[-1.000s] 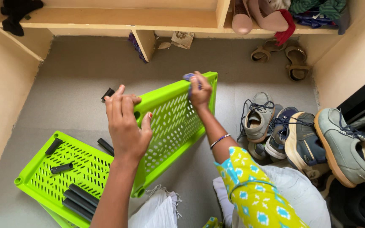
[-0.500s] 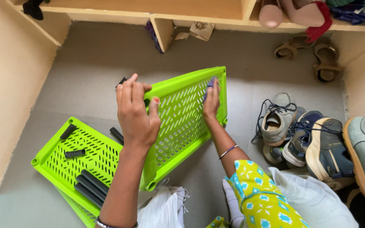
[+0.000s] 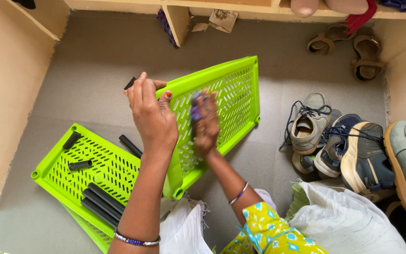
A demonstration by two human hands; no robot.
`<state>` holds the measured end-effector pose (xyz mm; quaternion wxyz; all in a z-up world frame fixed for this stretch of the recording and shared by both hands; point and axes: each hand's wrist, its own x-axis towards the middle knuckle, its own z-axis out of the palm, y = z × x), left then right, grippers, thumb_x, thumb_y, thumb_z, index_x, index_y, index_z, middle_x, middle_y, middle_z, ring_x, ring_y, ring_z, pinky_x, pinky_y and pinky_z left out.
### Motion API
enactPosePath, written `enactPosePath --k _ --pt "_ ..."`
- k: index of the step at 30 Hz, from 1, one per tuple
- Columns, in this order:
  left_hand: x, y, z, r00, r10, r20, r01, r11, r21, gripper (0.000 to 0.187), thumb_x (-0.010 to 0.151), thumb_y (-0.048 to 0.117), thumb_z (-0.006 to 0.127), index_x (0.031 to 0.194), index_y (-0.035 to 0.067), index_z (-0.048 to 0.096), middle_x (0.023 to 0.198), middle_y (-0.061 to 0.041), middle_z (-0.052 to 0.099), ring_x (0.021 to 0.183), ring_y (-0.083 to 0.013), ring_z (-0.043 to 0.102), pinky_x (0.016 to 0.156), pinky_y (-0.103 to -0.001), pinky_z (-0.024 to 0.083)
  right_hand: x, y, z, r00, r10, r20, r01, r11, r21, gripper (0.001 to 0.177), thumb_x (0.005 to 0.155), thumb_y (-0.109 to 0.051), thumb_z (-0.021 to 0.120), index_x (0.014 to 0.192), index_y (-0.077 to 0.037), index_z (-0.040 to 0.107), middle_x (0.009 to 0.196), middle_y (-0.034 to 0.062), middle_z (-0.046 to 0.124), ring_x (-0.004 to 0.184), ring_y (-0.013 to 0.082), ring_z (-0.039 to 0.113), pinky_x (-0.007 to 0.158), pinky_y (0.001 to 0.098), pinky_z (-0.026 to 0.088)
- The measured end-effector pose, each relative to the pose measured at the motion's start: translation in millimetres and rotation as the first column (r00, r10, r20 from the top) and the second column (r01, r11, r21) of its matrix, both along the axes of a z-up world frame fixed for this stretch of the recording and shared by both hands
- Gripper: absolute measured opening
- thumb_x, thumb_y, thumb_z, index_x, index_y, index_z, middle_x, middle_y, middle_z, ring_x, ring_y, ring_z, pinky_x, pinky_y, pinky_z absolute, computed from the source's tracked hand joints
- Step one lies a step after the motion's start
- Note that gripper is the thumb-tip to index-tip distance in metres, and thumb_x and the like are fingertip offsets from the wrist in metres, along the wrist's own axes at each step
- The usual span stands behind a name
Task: The person sits on the floor and wipes a green plastic tray with a cloth. They rotate the tray to clean different sides and edges, then place it back on the floor.
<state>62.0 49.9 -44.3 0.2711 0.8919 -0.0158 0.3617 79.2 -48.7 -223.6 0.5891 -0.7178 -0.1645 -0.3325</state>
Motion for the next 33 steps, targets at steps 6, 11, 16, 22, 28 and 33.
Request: enactPosePath --k 6,11,16,22,28,33 --pt "3.8 -7.1 -10.6 0.996 0.000 -0.094 -0.006 0.998 -0.070 0.017 0.092 -0.006 0.067 0.108 -0.002 0.061 0.108 -0.016 0.061 0.107 -0.0350 0.057 0.092 -0.048 0.045 77.0 -89.5 -150.7 0.821 -0.284 -0.496 0.277 0.957 -0.089 0.051 0.110 -0.032 0.038 0.159 -0.017 0.041 0.167 0.0142 0.036 0.157 0.0360 0.024 0.129 0.0452 0.017" --pt "1.1 -3.4 -13.5 0.999 0.008 -0.039 -0.011 0.997 -0.082 0.014 0.093 -0.004 0.068 0.105 -0.001 0.061 0.105 -0.014 0.060 0.103 -0.0337 0.057 0.087 -0.046 0.046 80.0 -97.2 -176.1 0.654 -0.333 -0.679 0.289 0.940 -0.182 0.052 0.109 -0.030 0.041 0.159 -0.018 0.034 0.170 0.0163 0.016 0.156 0.0329 0.018 0.125 0.0437 0.018" --pt "7.6 -3.7 -15.5 1.000 0.018 0.011 -0.017 0.996 -0.085 0.013 0.096 -0.002 0.070 0.106 -0.001 0.062 0.105 -0.014 0.061 0.102 -0.0346 0.057 0.088 -0.046 0.046 27.2 -20.3 -89.7 0.873 -0.139 -0.467 0.160 0.987 0.005 0.054 0.108 -0.019 0.034 0.162 -0.013 0.035 0.173 0.0150 0.018 0.161 0.0327 0.013 0.131 0.0467 0.009" --pt "8.9 0.9 -14.3 0.999 0.036 0.020 -0.033 0.994 -0.105 0.014 0.095 -0.005 0.069 0.106 0.000 0.063 0.106 -0.013 0.062 0.102 -0.0335 0.058 0.087 -0.045 0.046 -68.3 31.8 -6.4 0.962 0.109 -0.250 -0.101 0.994 0.048 0.061 0.103 -0.017 0.036 0.164 -0.012 0.035 0.176 0.0163 0.021 0.167 0.0400 0.010 0.136 0.0475 0.008" --pt "5.4 -0.3 -14.6 1.000 0.011 0.008 -0.011 0.996 -0.088 0.015 0.093 -0.006 0.072 0.104 0.001 0.063 0.104 -0.013 0.062 0.098 -0.0318 0.057 0.084 -0.044 0.046 -53.4 7.0 -47.4 0.836 -0.227 -0.500 0.197 0.974 -0.113 0.074 0.088 -0.008 0.042 0.161 -0.010 0.033 0.170 0.0260 0.011 0.155 0.0449 0.019 0.124 0.0455 0.027" --pt "5.1 3.0 -8.7 1.000 -0.013 -0.018 0.012 0.998 -0.068 0.016 0.090 -0.003 0.074 0.102 0.001 0.064 0.104 -0.014 0.062 0.098 -0.0327 0.057 0.084 -0.045 0.046 7.1 -48.3 -110.4 0.694 -0.339 -0.635 0.311 0.937 -0.161 0.062 0.099 -0.017 0.046 0.160 -0.013 0.035 0.153 0.0239 0.033 0.131 0.0382 0.050 0.111 0.0454 0.045"
